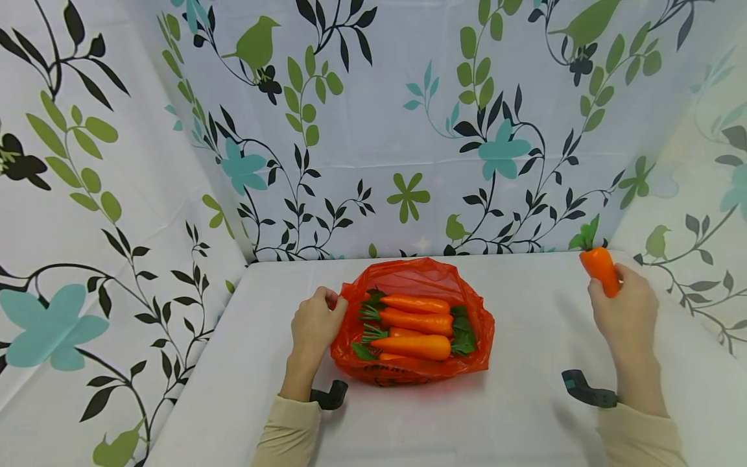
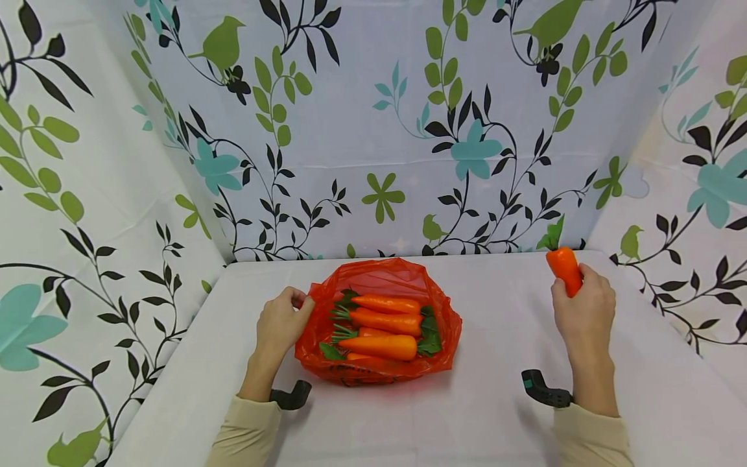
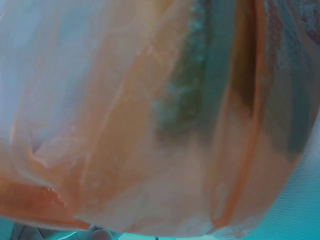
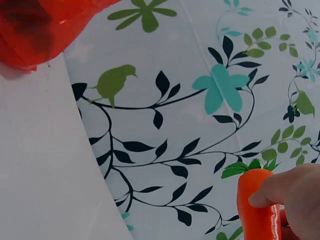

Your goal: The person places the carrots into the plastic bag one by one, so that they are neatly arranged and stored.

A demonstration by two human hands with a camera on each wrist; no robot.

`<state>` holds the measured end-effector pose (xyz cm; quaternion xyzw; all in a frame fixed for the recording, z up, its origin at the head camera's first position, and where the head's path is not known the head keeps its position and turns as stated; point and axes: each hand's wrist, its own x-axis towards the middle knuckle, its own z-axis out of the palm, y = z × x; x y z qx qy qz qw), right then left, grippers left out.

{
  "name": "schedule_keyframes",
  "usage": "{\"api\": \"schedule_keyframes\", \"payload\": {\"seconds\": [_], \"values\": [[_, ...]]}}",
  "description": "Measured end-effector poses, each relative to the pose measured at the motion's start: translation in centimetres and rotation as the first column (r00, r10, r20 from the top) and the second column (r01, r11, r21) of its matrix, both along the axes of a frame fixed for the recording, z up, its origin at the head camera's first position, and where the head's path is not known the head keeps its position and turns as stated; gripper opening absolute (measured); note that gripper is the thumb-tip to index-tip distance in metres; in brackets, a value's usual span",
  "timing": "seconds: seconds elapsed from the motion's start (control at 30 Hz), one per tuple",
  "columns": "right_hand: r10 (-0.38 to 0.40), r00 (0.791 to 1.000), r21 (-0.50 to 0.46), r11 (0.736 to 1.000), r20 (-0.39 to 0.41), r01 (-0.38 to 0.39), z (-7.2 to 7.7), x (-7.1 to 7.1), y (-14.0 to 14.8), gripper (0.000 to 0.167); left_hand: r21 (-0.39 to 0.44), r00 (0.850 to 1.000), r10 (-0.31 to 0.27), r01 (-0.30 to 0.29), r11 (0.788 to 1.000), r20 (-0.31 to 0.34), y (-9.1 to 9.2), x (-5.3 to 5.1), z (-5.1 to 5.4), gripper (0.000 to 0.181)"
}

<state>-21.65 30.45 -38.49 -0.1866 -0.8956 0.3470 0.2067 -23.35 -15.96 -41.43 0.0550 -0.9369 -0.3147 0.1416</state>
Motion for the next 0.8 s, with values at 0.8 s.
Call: {"api": "schedule_keyframes", "payload": {"seconds": [0.8], "values": [[0.150, 0.955, 0.136, 0.984, -0.256, -0.118, 1.1, 0.2, -5.7, 0.049, -0.008, 0.999, -0.005, 0.005, 1.000, -0.042, -0.1, -0.2, -0.3, 0.025]]}}
